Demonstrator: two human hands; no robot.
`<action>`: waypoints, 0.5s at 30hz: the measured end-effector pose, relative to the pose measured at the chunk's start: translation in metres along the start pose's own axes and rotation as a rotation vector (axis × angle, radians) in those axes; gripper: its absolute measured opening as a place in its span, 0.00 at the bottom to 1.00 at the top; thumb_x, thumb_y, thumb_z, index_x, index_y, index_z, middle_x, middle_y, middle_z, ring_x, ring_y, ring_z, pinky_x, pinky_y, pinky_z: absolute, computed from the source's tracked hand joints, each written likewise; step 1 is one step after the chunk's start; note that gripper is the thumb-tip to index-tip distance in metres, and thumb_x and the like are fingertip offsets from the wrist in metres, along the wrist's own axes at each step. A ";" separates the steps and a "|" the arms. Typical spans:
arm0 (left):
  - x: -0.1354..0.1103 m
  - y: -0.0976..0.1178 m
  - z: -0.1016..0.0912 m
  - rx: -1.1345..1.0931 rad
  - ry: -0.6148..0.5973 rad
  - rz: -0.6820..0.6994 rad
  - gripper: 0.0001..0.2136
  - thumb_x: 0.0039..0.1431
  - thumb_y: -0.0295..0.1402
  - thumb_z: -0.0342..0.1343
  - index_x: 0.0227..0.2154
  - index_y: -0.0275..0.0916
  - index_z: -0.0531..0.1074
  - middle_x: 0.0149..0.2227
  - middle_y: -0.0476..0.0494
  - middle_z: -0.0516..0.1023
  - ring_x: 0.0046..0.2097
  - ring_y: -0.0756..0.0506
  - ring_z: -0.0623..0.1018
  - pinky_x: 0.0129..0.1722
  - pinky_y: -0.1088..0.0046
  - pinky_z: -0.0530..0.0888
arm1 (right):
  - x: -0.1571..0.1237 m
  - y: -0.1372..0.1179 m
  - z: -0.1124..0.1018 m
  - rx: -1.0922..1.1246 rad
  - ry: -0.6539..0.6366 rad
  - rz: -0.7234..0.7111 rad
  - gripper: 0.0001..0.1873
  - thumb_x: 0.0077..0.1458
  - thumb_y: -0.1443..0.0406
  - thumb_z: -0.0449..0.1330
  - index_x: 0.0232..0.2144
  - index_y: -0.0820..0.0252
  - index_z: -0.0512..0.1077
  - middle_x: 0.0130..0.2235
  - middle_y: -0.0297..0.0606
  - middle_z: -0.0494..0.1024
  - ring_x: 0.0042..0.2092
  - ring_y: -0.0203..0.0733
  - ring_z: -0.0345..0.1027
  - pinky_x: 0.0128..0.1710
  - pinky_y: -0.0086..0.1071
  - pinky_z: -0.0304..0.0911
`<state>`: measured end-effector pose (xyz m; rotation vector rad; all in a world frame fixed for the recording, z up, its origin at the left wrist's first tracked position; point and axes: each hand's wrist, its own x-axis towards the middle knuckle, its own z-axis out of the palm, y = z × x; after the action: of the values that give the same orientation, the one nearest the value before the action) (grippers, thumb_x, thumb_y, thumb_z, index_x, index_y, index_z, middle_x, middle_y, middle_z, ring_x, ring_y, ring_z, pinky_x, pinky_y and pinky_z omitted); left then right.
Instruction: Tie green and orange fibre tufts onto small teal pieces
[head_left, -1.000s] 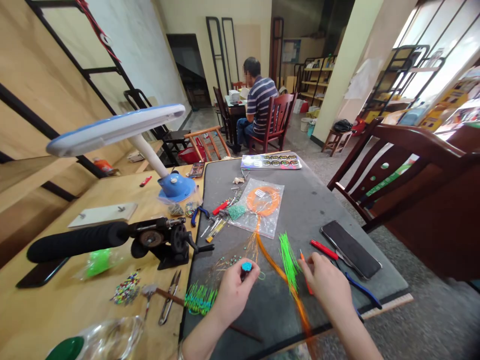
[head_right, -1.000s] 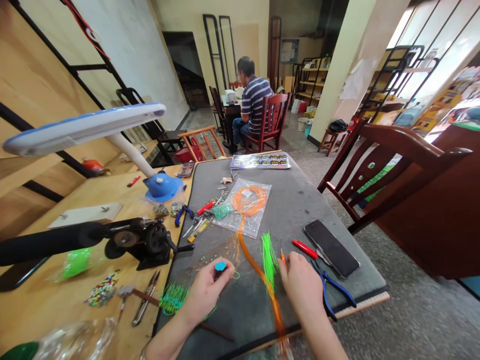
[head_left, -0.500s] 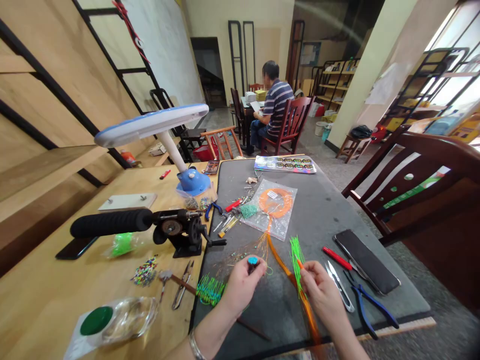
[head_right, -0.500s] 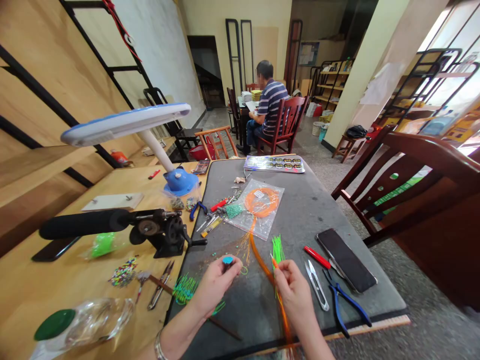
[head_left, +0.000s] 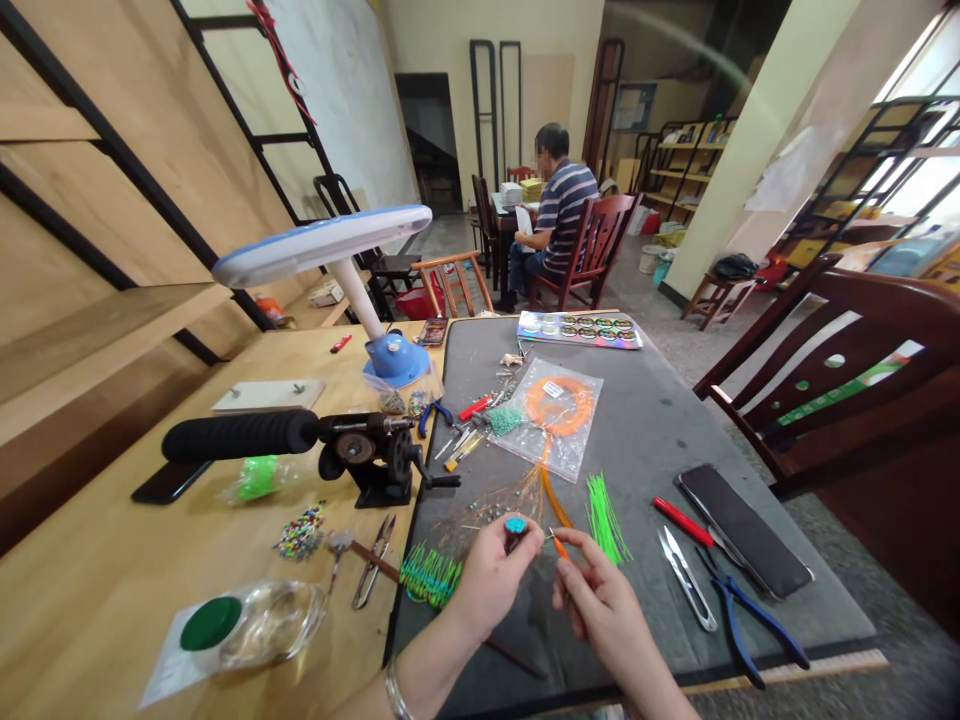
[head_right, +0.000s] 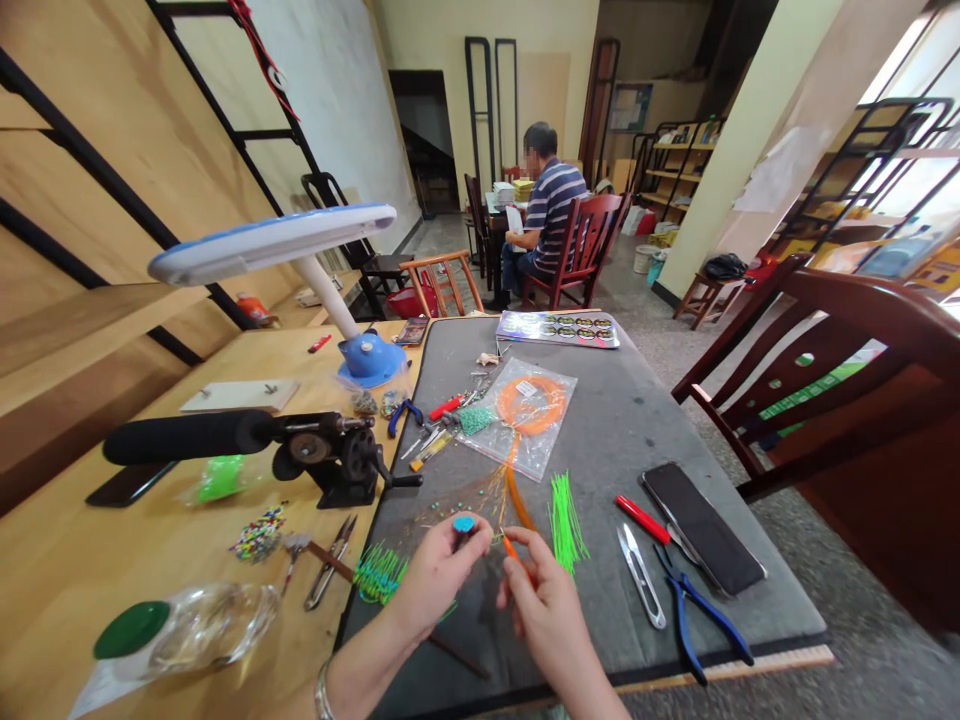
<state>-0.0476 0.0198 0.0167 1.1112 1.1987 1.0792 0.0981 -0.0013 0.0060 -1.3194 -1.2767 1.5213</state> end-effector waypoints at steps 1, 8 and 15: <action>0.000 0.000 0.000 -0.020 -0.003 -0.022 0.09 0.54 0.37 0.57 0.27 0.36 0.70 0.24 0.51 0.68 0.28 0.50 0.67 0.32 0.76 0.65 | 0.000 0.000 -0.001 -0.009 0.001 -0.013 0.28 0.54 0.46 0.52 0.48 0.60 0.62 0.20 0.26 0.68 0.14 0.27 0.50 0.13 0.22 0.45; 0.003 0.007 0.000 0.057 -0.033 0.029 0.09 0.54 0.37 0.56 0.25 0.36 0.69 0.23 0.51 0.68 0.28 0.50 0.66 0.31 0.76 0.64 | -0.007 -0.005 -0.014 -0.489 -0.004 -0.280 0.16 0.59 0.58 0.50 0.44 0.58 0.70 0.19 0.28 0.69 0.22 0.35 0.64 0.24 0.26 0.57; -0.002 -0.002 0.006 0.089 -0.029 0.027 0.09 0.55 0.38 0.55 0.27 0.36 0.70 0.25 0.49 0.70 0.30 0.49 0.68 0.32 0.75 0.65 | -0.003 -0.004 -0.013 -0.500 0.092 -0.231 0.17 0.60 0.59 0.48 0.45 0.58 0.69 0.19 0.29 0.70 0.22 0.37 0.66 0.24 0.26 0.58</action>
<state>-0.0416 0.0175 0.0155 1.2112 1.2214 1.0350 0.1110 -0.0007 0.0106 -1.4614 -1.7525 1.0033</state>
